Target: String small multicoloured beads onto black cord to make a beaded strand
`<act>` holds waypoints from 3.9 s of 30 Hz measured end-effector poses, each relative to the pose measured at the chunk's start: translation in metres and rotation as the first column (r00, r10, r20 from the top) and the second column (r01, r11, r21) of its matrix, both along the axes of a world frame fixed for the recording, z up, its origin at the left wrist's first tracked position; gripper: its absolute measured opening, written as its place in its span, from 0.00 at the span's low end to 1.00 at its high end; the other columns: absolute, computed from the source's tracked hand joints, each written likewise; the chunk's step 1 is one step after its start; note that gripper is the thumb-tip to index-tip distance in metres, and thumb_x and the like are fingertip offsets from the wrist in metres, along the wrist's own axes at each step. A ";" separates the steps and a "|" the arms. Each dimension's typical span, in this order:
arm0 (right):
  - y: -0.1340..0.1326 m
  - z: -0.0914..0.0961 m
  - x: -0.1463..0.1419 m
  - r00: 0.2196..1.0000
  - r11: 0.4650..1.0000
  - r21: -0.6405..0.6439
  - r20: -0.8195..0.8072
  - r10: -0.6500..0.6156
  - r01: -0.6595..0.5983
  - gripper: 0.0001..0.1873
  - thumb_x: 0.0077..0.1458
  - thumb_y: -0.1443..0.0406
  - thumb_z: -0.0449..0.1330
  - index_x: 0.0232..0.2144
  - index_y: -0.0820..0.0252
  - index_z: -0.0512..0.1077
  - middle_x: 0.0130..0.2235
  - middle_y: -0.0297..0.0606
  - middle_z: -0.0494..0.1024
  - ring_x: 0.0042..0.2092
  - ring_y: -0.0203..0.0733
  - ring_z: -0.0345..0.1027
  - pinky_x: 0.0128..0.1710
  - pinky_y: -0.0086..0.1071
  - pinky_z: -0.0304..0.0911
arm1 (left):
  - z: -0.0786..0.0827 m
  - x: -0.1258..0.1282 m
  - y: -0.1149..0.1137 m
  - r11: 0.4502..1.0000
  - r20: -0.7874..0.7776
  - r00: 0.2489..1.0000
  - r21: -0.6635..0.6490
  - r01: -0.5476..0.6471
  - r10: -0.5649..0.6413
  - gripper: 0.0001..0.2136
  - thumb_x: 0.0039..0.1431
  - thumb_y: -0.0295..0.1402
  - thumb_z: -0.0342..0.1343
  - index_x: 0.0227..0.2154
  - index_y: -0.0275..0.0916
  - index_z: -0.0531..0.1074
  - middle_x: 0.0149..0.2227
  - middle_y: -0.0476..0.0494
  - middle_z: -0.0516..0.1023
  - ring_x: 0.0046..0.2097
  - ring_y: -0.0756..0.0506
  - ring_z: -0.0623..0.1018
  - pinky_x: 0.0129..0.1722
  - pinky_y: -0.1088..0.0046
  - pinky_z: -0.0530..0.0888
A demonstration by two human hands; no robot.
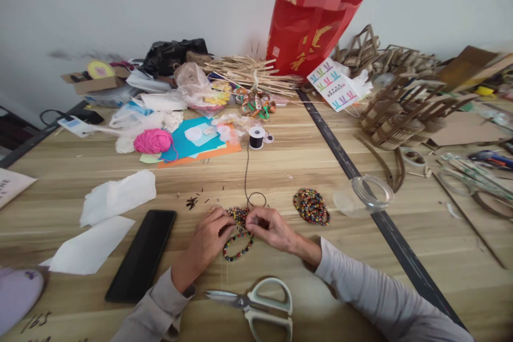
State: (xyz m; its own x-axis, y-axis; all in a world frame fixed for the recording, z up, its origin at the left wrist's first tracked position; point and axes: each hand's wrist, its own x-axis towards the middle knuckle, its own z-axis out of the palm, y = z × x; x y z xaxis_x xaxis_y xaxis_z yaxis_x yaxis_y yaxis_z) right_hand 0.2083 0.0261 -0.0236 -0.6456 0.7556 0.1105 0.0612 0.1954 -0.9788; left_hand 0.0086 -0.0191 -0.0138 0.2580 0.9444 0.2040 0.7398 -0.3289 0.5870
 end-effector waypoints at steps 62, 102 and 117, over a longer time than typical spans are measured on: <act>0.000 -0.002 0.000 0.999 0.999 0.040 0.029 0.035 -0.036 0.08 0.56 0.64 0.58 0.28 0.64 0.69 0.25 0.31 0.64 0.26 0.32 0.56 0.26 0.25 0.54 | 0.003 0.006 0.000 0.918 0.531 0.821 -0.397 0.020 0.212 0.04 0.49 0.30 0.61 0.27 0.35 0.78 0.29 0.43 0.81 0.33 0.45 0.78 0.35 0.73 0.74; 0.000 -0.005 -0.001 0.999 0.996 0.073 0.029 0.046 -0.048 0.07 0.56 0.65 0.57 0.28 0.64 0.69 0.25 0.31 0.65 0.26 0.31 0.57 0.26 0.25 0.54 | -0.003 0.007 0.000 0.973 0.532 0.842 -0.228 0.042 0.088 0.03 0.50 0.28 0.60 0.27 0.37 0.79 0.30 0.42 0.81 0.33 0.45 0.79 0.35 0.71 0.74; 0.000 -0.006 -0.001 0.999 0.996 0.085 0.033 0.037 -0.040 0.07 0.56 0.65 0.57 0.28 0.64 0.69 0.25 0.31 0.65 0.27 0.32 0.57 0.26 0.25 0.54 | 0.005 0.010 0.001 0.984 0.467 0.884 -0.160 0.081 0.003 0.05 0.53 0.27 0.59 0.28 0.38 0.79 0.29 0.43 0.79 0.33 0.46 0.78 0.35 0.72 0.73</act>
State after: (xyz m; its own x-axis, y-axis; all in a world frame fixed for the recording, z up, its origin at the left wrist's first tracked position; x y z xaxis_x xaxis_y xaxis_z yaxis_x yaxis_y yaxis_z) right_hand 0.2073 0.0266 -0.0292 -0.6782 0.7189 0.1525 0.0826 0.2808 -0.9562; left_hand 0.0186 -0.0183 -0.0091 0.2111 0.9664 0.1466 0.3576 -0.2159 0.9086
